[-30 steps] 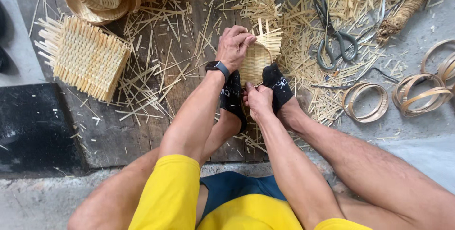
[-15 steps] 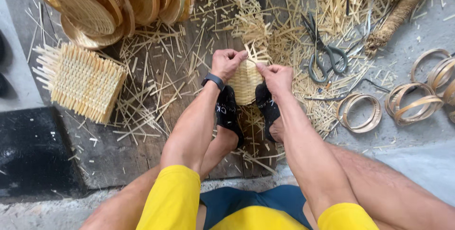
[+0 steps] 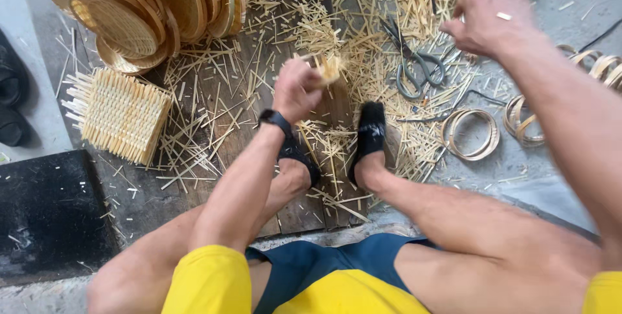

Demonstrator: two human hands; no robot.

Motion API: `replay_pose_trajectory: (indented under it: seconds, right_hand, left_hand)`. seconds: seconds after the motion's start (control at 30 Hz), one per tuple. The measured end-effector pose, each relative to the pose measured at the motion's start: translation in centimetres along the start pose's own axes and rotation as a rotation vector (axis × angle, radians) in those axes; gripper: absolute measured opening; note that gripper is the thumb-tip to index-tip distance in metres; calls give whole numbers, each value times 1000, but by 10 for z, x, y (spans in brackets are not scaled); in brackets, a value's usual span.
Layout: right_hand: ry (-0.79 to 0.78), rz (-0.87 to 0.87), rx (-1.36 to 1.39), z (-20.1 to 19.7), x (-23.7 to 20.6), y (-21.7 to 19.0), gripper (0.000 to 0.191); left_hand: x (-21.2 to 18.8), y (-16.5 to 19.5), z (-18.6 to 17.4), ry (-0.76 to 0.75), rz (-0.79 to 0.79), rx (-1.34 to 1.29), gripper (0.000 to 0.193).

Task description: The person sits on the floor of a workshop assembling round woven bamboo basket lids. They trim bamboo strips with scissors, fit and press the woven bamboo disc onto a round wooden base, bend a bamboo rim ring around the edge, and place the finished basket onto a growing stack of completed baskets.

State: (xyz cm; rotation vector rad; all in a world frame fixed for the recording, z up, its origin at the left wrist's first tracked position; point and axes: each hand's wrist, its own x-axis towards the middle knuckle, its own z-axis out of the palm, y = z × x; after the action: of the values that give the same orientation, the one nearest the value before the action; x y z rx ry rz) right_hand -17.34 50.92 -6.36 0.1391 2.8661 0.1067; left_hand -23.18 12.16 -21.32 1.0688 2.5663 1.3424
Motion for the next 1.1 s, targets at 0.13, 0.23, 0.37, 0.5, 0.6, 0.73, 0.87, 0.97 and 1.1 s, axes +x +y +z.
replay_pose_trajectory:
  seconds: [0.13, 0.23, 0.37, 0.5, 0.6, 0.73, 0.87, 0.97, 1.1]
  right_hand:
    - [-324, 105, 131, 53, -13, 12, 38]
    - [-398, 234, 417, 115, -16, -17, 50]
    - [17, 258, 430, 169, -16, -45, 64]
    - [-136, 481, 668, 180, 5, -51, 69]
    - [-489, 554, 890, 182, 13, -46, 47]
    - [-370, 439, 1422, 176, -12, -47, 41]
    - [-185, 435, 1552, 165, -47, -82, 28]
    - [31, 345, 1668, 150, -67, -121, 26]
    - [57, 212, 1604, 143, -83, -172, 26]
  left_hand:
    - [-52, 18, 17, -207, 211, 536, 31]
    - [-84, 23, 9, -292, 216, 428, 29]
    - [-77, 27, 10, 30, -82, 284, 42]
    - [-34, 23, 35, 60, -315, 197, 86]
    - [-31, 19, 39, 46, -319, 209, 83]
    - [-35, 12, 44, 20, -163, 170, 82]
    - [-20, -4, 43, -76, -78, 126, 85]
    - [-16, -11, 28, -208, 93, 340, 82]
    - [-32, 7, 30, -8, -296, 208, 95]
